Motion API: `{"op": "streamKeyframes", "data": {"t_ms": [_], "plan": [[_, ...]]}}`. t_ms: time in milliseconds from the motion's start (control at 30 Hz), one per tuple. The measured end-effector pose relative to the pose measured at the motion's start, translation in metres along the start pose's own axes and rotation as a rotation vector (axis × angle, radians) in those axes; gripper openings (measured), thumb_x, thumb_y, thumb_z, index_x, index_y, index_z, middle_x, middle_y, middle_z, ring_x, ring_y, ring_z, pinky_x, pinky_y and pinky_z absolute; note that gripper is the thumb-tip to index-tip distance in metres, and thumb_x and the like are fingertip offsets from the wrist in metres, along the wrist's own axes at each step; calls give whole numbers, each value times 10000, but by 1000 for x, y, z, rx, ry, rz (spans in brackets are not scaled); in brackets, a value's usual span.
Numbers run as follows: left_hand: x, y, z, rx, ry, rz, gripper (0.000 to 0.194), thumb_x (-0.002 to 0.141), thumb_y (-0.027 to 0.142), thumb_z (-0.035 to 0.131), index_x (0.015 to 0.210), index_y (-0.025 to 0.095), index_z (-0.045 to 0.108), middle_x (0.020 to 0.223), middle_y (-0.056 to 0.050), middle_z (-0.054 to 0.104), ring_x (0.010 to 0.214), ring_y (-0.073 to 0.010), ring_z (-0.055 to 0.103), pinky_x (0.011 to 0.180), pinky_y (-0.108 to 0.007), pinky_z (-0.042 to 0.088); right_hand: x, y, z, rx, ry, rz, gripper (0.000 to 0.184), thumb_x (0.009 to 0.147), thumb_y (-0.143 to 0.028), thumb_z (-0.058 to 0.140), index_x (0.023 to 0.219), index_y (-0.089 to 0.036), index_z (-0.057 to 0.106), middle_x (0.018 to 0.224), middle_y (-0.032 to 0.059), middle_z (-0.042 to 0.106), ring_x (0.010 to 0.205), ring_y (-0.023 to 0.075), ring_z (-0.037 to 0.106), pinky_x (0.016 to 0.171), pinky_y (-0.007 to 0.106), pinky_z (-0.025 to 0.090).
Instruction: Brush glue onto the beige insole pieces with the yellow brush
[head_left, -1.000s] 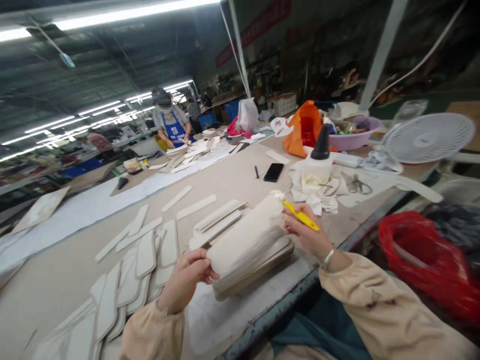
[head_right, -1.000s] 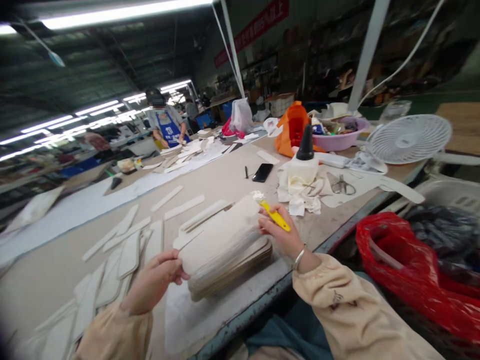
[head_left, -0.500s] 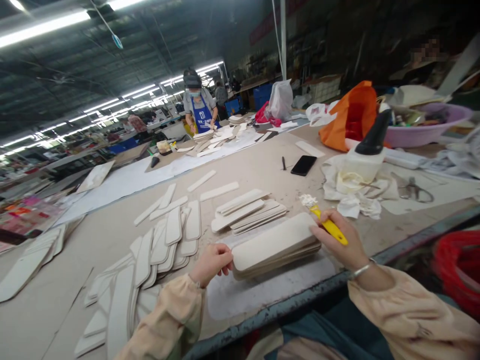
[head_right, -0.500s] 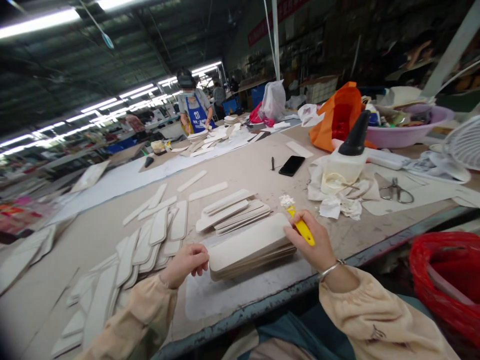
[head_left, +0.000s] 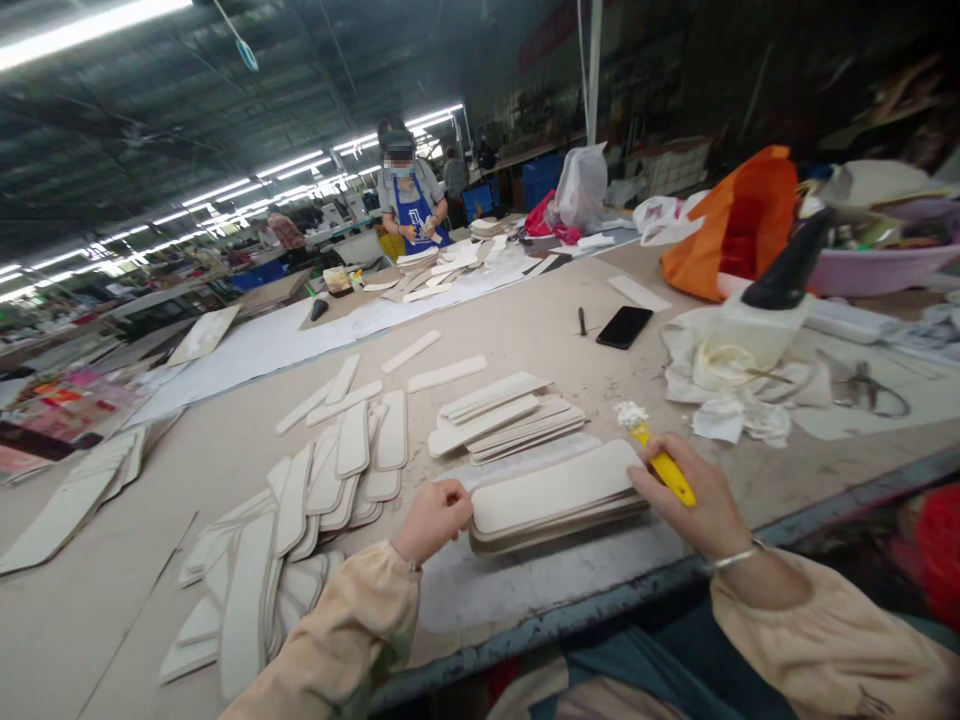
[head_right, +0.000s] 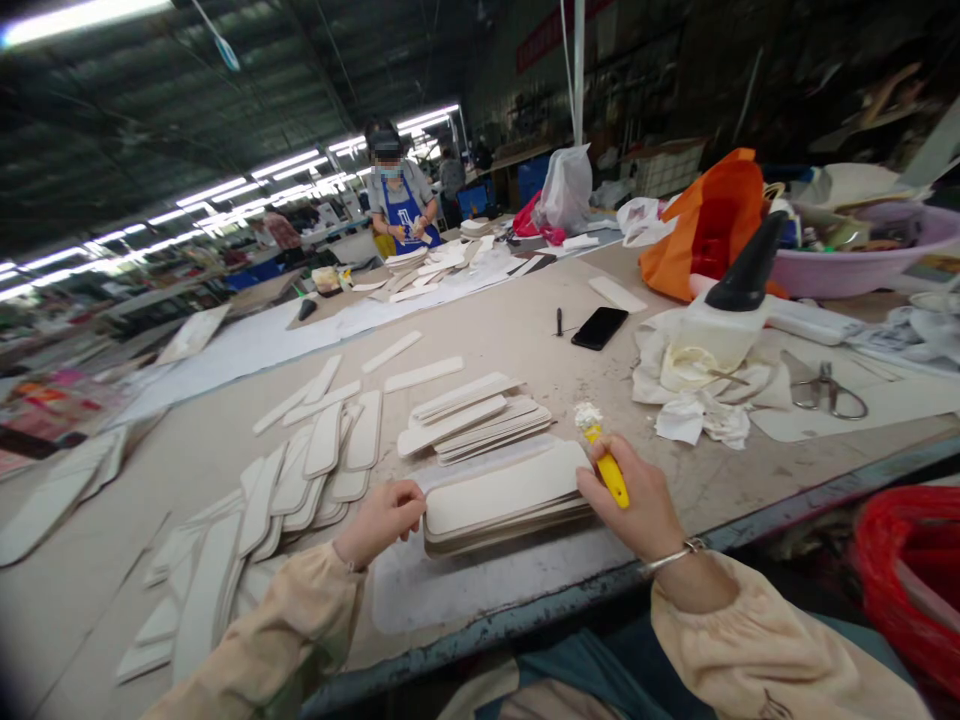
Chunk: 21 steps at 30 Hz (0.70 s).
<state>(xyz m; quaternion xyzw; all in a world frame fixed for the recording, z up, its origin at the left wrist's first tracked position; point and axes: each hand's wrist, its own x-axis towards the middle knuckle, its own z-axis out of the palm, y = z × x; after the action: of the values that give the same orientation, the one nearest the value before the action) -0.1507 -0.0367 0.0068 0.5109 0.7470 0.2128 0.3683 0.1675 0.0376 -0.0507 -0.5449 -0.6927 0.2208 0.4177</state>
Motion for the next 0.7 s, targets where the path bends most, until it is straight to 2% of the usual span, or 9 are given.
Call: {"op": "streamKeyframes", "data": {"t_ms": [100, 267, 567, 700], "plan": [[-3, -2, -1, -42, 23, 11, 87, 708, 254, 513, 734, 178, 546, 506, 33, 566, 422, -96, 491, 417, -197, 347, -1, 1, 0, -16, 1, -9, 174, 743, -359, 576, 794, -229, 473, 632, -39, 550, 505, 129, 519, 523, 239, 393], [-5, -9, 4, -75, 56, 68, 360, 701, 396, 633, 968, 165, 564, 568, 49, 560, 464, -108, 504, 461, -222, 372, -2, 5, 1, -56, 19, -58, 166, 754, -339, 582, 813, -230, 471, 641, -45, 538, 494, 118, 511, 523, 232, 388], [-3, -16, 12, -65, 94, 103, 372, 681, 411, 674, 954, 166, 616, 619, 43, 542, 499, -117, 512, 502, -250, 398, -3, 7, 3, -192, -13, -77, 168, 762, -341, 584, 837, -232, 482, 630, -37, 561, 525, 150, 550, 530, 256, 387], [-3, -17, 11, -50, 92, 110, 428, 690, 469, 668, 988, 166, 616, 609, 43, 543, 502, -132, 514, 498, -262, 402, -3, 2, -4, -392, 107, -182, 152, 796, -329, 586, 856, -215, 505, 717, 19, 592, 677, 198, 595, 598, 292, 418]]}}
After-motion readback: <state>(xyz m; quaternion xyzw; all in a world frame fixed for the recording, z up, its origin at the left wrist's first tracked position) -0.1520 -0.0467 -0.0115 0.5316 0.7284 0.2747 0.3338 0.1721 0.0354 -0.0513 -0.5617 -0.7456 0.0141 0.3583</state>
